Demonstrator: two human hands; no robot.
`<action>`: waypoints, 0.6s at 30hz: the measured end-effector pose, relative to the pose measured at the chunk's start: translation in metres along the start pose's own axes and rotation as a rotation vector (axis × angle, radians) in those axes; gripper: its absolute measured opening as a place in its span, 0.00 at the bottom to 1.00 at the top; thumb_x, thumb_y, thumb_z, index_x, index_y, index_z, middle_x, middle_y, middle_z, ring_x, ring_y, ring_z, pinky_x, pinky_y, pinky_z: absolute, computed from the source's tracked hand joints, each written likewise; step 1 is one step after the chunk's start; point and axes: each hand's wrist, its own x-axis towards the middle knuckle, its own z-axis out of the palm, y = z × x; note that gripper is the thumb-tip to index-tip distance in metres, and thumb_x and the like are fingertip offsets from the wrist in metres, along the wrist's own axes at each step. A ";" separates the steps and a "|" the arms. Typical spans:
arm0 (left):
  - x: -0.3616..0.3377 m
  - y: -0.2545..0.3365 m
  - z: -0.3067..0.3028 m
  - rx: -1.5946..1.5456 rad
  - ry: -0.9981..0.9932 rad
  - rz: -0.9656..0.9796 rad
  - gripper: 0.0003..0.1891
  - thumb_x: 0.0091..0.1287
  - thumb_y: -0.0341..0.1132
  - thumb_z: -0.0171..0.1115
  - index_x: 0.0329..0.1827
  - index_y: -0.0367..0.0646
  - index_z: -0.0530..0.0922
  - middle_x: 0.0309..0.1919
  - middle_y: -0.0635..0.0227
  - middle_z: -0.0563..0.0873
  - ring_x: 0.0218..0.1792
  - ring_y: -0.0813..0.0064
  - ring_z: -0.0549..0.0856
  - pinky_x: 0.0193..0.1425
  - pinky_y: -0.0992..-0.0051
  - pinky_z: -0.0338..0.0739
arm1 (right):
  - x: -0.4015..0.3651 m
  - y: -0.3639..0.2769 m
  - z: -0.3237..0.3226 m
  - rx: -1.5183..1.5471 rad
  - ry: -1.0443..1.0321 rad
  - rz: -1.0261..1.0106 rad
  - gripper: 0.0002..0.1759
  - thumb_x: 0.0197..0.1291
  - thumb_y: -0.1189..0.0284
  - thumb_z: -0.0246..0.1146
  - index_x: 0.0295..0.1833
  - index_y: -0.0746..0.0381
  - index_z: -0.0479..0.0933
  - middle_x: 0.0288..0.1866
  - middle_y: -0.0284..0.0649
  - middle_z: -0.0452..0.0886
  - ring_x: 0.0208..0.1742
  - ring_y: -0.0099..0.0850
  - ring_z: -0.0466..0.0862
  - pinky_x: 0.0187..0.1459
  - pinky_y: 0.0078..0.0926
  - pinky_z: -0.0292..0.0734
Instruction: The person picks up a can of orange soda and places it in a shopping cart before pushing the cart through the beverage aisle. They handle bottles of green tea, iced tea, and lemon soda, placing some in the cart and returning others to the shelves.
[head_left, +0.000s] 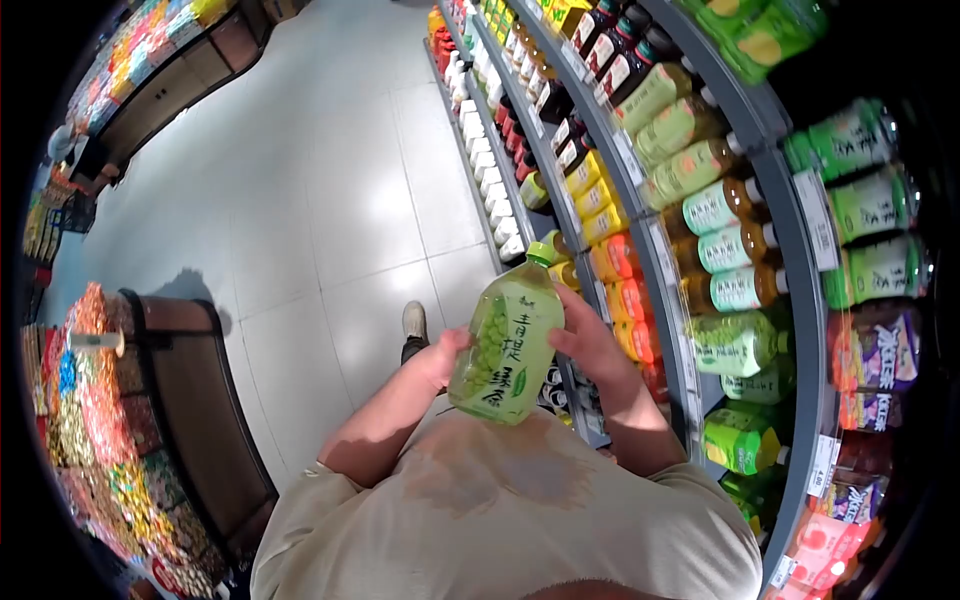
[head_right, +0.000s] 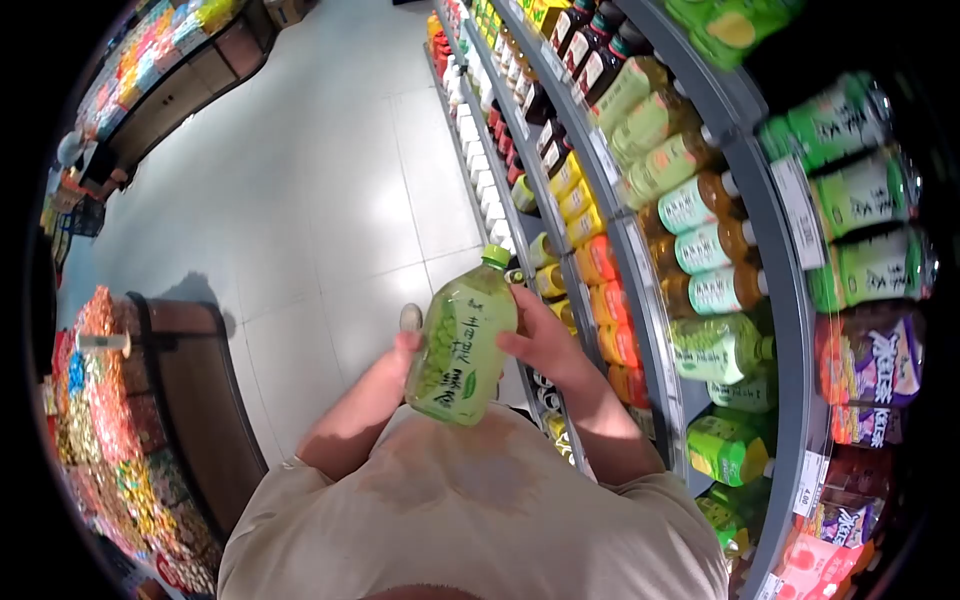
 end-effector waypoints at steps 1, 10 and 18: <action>0.003 0.022 -0.004 0.117 0.048 0.008 0.57 0.51 0.66 0.72 0.77 0.37 0.62 0.65 0.52 0.78 0.61 0.56 0.83 0.62 0.58 0.82 | 0.016 -0.006 0.010 0.012 0.057 -0.042 0.49 0.58 0.53 0.75 0.76 0.66 0.62 0.65 0.37 0.77 0.64 0.26 0.77 0.63 0.28 0.73; 0.009 0.186 -0.063 0.394 0.231 0.089 0.35 0.70 0.39 0.67 0.75 0.36 0.63 0.67 0.60 0.75 0.68 0.70 0.74 0.73 0.67 0.68 | 0.169 -0.031 0.053 -0.472 0.541 -0.216 0.38 0.50 0.72 0.80 0.63 0.65 0.68 0.56 0.41 0.80 0.56 0.28 0.81 0.57 0.30 0.79; 0.037 0.272 -0.092 0.971 0.191 0.109 0.51 0.53 0.38 0.83 0.78 0.40 0.60 0.67 0.59 0.75 0.69 0.67 0.74 0.74 0.66 0.68 | 0.254 -0.057 0.055 -0.743 0.644 -0.263 0.45 0.40 0.67 0.84 0.63 0.64 0.69 0.54 0.48 0.78 0.58 0.45 0.80 0.59 0.41 0.75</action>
